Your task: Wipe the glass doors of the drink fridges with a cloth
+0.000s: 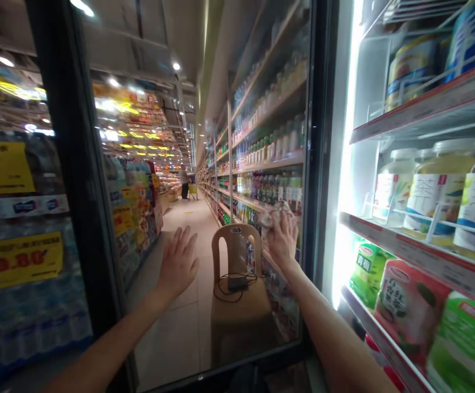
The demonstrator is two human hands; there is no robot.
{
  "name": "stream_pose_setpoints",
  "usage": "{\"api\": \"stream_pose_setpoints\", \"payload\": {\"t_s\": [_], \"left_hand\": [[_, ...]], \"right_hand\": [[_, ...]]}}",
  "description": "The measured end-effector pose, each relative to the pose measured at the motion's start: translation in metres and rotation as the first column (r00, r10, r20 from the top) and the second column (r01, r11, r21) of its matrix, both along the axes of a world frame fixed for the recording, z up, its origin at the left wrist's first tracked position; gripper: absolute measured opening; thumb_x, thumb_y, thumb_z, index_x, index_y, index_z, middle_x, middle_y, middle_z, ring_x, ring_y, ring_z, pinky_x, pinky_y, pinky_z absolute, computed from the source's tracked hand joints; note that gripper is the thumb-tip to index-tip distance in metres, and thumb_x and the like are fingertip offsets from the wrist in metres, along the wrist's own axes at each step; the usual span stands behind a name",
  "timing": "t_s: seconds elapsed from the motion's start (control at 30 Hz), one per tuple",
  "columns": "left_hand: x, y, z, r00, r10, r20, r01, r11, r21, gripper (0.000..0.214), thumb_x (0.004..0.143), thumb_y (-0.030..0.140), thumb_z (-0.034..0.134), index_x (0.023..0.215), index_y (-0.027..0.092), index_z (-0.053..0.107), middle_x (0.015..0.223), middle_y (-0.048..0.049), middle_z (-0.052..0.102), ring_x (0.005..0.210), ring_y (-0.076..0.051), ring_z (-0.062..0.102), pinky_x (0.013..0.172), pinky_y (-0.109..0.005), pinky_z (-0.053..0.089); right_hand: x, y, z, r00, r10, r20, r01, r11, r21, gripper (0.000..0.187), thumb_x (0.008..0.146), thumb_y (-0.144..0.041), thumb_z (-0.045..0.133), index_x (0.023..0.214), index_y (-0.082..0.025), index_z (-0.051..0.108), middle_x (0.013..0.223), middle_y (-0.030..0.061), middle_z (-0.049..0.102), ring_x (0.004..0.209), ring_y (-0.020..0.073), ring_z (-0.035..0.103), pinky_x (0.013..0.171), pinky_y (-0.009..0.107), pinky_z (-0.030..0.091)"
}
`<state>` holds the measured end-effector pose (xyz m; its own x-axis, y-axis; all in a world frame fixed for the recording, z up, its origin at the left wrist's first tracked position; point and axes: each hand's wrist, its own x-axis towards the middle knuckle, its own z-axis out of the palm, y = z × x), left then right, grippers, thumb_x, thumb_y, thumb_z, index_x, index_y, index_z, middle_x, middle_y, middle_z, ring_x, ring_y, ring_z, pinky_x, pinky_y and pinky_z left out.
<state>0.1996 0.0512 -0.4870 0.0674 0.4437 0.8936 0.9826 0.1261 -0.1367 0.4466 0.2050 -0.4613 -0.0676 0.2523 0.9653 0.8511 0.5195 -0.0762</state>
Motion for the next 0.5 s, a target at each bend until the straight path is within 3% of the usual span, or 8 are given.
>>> {"api": "stream_pose_setpoints", "payload": {"t_s": [0.07,0.13,0.2,0.27,0.3,0.37,0.43,0.5], "left_hand": [[-0.004,-0.001,0.003,1.0,0.013,0.014,-0.013,1.0,0.013,0.052,0.077,0.019,0.046,0.129,0.011,0.045,0.143,-0.0127,0.035,0.135,-0.03,0.027,0.108,-0.049,0.026],[-0.004,-0.001,0.007,1.0,0.016,0.018,-0.016,1.0,0.019,0.053,0.077,0.019,0.046,0.129,0.011,0.044,0.144,-0.0132,0.034,0.135,-0.031,0.026,0.108,-0.049,0.026],[-0.002,-0.001,0.01,1.0,0.009,0.02,-0.01,1.0,0.028,0.053,0.077,0.019,0.047,0.129,0.011,0.044,0.144,-0.0133,0.034,0.135,-0.031,0.025,0.108,-0.049,0.026],[-0.002,-0.002,0.012,1.0,0.0,0.024,-0.001,0.999,0.037,0.052,0.077,0.02,0.047,0.129,0.011,0.044,0.143,-0.0134,0.035,0.135,-0.03,0.025,0.108,-0.049,0.025],[-0.004,-0.002,0.013,1.0,-0.004,0.027,0.003,0.999,0.041,0.052,0.078,0.02,0.047,0.129,0.011,0.044,0.143,-0.0135,0.035,0.136,-0.03,0.025,0.108,-0.049,0.025],[-0.009,-0.004,0.014,0.999,-0.01,0.04,0.008,0.999,0.054,0.052,0.078,0.02,0.047,0.129,0.012,0.043,0.144,-0.014,0.034,0.136,-0.03,0.023,0.109,-0.049,0.025],[-0.015,-0.006,0.016,0.998,-0.019,0.06,0.015,0.998,0.064,0.055,0.077,0.019,0.047,0.131,0.011,0.041,0.144,-0.0149,0.033,0.137,-0.03,0.021,0.109,-0.05,0.023],[-0.019,-0.008,0.019,0.996,-0.03,0.08,0.025,0.997,0.072,0.057,0.076,0.018,0.048,0.132,0.012,0.039,0.145,-0.0153,0.031,0.137,-0.03,0.019,0.11,-0.051,0.021]], "right_hand": [[0.0,0.003,0.013,0.977,-0.075,-0.2,0.067,0.997,-0.045,0.045,0.086,-0.023,0.039,0.129,-0.013,0.046,0.14,0.0202,0.036,0.13,0.0336,0.032,0.096,0.056,0.034],[-0.013,-0.004,0.017,0.98,-0.075,-0.187,0.071,0.997,-0.028,0.046,0.086,-0.024,0.04,0.131,-0.013,0.044,0.141,0.0203,0.035,0.13,0.034,0.031,0.096,0.056,0.034],[-0.035,-0.017,0.012,0.997,0.014,0.074,-0.018,0.999,0.049,0.046,0.085,-0.023,0.043,0.131,-0.019,0.045,0.142,0.0146,0.035,0.133,0.0312,0.026,0.101,0.053,0.03],[-0.052,-0.029,0.006,0.925,0.095,0.368,-0.137,0.987,0.087,0.046,0.083,-0.021,0.046,0.129,-0.026,0.047,0.143,0.008,0.037,0.135,0.0273,0.024,0.105,0.051,0.024],[-0.056,-0.032,0.005,0.895,0.111,0.432,-0.165,0.982,0.089,0.046,0.083,-0.021,0.047,0.128,-0.028,0.047,0.143,0.006,0.037,0.135,0.0259,0.024,0.106,0.05,0.023],[-0.054,-0.03,0.011,0.934,0.097,0.343,-0.133,0.987,0.085,0.047,0.083,-0.021,0.045,0.13,-0.028,0.045,0.143,0.007,0.036,0.135,0.0264,0.023,0.106,0.052,0.021],[-0.047,-0.024,0.023,0.996,0.051,0.07,-0.056,0.996,0.067,0.05,0.084,-0.022,0.041,0.134,-0.023,0.04,0.144,0.0121,0.032,0.135,0.0299,0.022,0.103,0.056,0.024],[-0.047,-0.021,0.033,0.995,0.036,-0.097,-0.031,0.998,0.058,0.053,0.084,-0.022,0.038,0.137,-0.02,0.036,0.145,0.015,0.03,0.135,0.0317,0.021,0.101,0.058,0.025]]}}
